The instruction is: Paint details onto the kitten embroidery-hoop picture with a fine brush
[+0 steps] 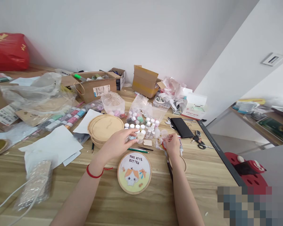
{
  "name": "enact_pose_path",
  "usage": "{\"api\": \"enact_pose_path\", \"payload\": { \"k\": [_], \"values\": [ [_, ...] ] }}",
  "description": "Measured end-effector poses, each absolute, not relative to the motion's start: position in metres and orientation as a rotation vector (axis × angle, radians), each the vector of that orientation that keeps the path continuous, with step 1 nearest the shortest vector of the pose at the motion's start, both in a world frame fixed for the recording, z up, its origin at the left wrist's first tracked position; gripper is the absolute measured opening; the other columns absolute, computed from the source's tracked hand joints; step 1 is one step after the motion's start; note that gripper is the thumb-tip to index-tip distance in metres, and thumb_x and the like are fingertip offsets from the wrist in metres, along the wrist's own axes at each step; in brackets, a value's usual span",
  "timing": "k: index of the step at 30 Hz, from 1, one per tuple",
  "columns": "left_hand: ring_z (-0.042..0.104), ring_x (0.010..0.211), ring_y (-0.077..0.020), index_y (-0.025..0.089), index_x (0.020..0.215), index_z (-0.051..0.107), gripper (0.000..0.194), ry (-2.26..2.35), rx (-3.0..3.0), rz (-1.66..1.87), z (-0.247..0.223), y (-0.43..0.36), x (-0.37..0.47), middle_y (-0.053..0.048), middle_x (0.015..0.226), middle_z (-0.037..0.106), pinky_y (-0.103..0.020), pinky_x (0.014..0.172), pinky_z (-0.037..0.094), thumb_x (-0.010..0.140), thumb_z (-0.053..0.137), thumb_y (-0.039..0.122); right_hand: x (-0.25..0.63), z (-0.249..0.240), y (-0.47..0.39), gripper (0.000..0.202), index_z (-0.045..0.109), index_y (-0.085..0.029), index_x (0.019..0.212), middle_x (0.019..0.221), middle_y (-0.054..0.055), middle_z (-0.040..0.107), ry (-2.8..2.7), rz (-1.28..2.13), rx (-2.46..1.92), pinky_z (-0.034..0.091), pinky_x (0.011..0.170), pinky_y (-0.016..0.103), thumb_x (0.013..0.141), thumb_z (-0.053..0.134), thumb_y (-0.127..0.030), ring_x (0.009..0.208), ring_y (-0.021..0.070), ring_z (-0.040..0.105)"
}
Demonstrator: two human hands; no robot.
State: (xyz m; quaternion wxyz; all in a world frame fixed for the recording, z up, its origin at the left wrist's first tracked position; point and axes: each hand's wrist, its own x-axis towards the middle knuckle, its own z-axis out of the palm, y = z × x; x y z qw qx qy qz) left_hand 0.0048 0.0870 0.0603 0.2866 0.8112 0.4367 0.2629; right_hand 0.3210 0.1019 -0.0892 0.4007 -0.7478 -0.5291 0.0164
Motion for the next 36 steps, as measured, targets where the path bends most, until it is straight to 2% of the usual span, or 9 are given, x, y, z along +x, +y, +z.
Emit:
{"api": "enact_pose_path", "payload": {
  "k": [6,11,14,18,24,29,31,33,36],
  "values": [
    [0.065,0.11,-0.0243,0.026,0.113,0.066,0.029,1.164,2.219,0.673,0.059,0.088,0.004,-0.002,0.12,0.07,-0.036,0.096,0.049,0.092,0.053,0.042,0.321,-0.087,0.099,0.022,0.052,-0.02,0.096,0.091,0.011,0.066,-1.305,0.044,-1.9,0.048,0.076,0.038,0.078,0.054,-0.033,0.08,0.0258,0.063],
    [0.065,0.108,-0.0236,0.026,0.111,0.066,0.029,1.161,2.226,0.675,0.058,0.089,0.002,-0.002,0.118,0.07,-0.035,0.092,0.05,0.093,0.053,0.043,0.317,-0.076,0.098,0.037,0.053,-0.015,0.109,0.105,0.018,0.064,-1.286,-0.037,-1.901,0.044,0.09,0.046,0.075,0.055,-0.031,0.101,0.0321,0.059],
    [0.064,0.109,-0.0239,0.026,0.113,0.066,0.03,1.156,2.23,0.694,0.058,0.089,0.0,-0.002,0.118,0.07,-0.036,0.092,0.05,0.093,0.051,0.044,0.311,-0.068,0.097,0.029,0.057,-0.017,0.103,0.102,0.016,0.066,-1.353,-0.034,-1.874,0.041,0.094,0.048,0.077,0.053,-0.028,0.102,0.0308,0.059],
    [0.064,0.108,-0.0242,0.027,0.113,0.067,0.031,1.162,2.204,0.713,0.059,0.089,-0.002,-0.002,0.118,0.07,-0.037,0.092,0.05,0.093,0.052,0.046,0.296,-0.066,0.096,0.019,0.064,-0.02,0.091,0.093,0.008,0.072,-1.55,0.089,-1.82,0.044,0.091,0.042,0.079,0.052,-0.027,0.091,0.0249,0.064],
    [0.065,0.103,-0.0236,0.027,0.111,0.068,0.033,1.161,2.188,0.711,0.061,0.089,-0.003,-0.002,0.117,0.07,-0.037,0.091,0.051,0.092,0.05,0.046,0.285,-0.069,0.096,0.035,0.07,-0.02,0.11,0.11,0.012,0.072,-1.673,0.18,-1.858,0.041,0.098,0.047,0.081,0.049,-0.021,0.109,0.0281,0.061],
    [0.065,0.102,-0.0239,0.027,0.112,0.068,0.034,1.172,2.185,0.683,0.062,0.089,-0.004,-0.002,0.116,0.071,-0.036,0.09,0.05,0.092,0.051,0.047,0.298,-0.054,0.092,0.032,0.072,-0.021,0.107,0.109,0.009,0.074,-1.742,0.292,-1.871,0.044,0.095,0.043,0.087,0.05,-0.033,0.104,0.0265,0.063],
    [0.066,0.1,-0.0232,0.027,0.112,0.068,0.033,1.171,2.179,0.671,0.063,0.089,-0.004,-0.001,0.116,0.071,-0.035,0.088,0.051,0.092,0.05,0.046,0.304,-0.047,0.088,0.032,0.072,-0.024,0.109,0.11,0.007,0.074,-1.791,0.35,-1.859,0.044,0.093,0.042,0.085,0.056,-0.038,0.103,0.0267,0.063],
    [0.066,0.099,-0.023,0.028,0.111,0.069,0.032,1.17,2.179,0.672,0.065,0.089,-0.005,-0.001,0.115,0.071,-0.034,0.086,0.051,0.093,0.05,0.046,0.308,-0.045,0.084,0.037,0.072,-0.028,0.11,0.111,0.005,0.073,-1.838,0.397,-1.855,0.043,0.094,0.044,0.075,0.068,-0.04,0.107,0.0293,0.06],
    [0.065,0.103,-0.0241,0.026,0.112,0.069,0.033,1.156,2.195,0.65,0.065,0.088,-0.004,-0.002,0.115,0.071,-0.034,0.086,0.051,0.092,0.05,0.046,0.308,-0.047,0.081,0.04,0.074,-0.03,0.104,0.108,0.005,0.074,-1.866,0.438,-1.869,0.042,0.095,0.048,0.065,0.077,-0.031,0.11,0.0325,0.058]
  ]
}}
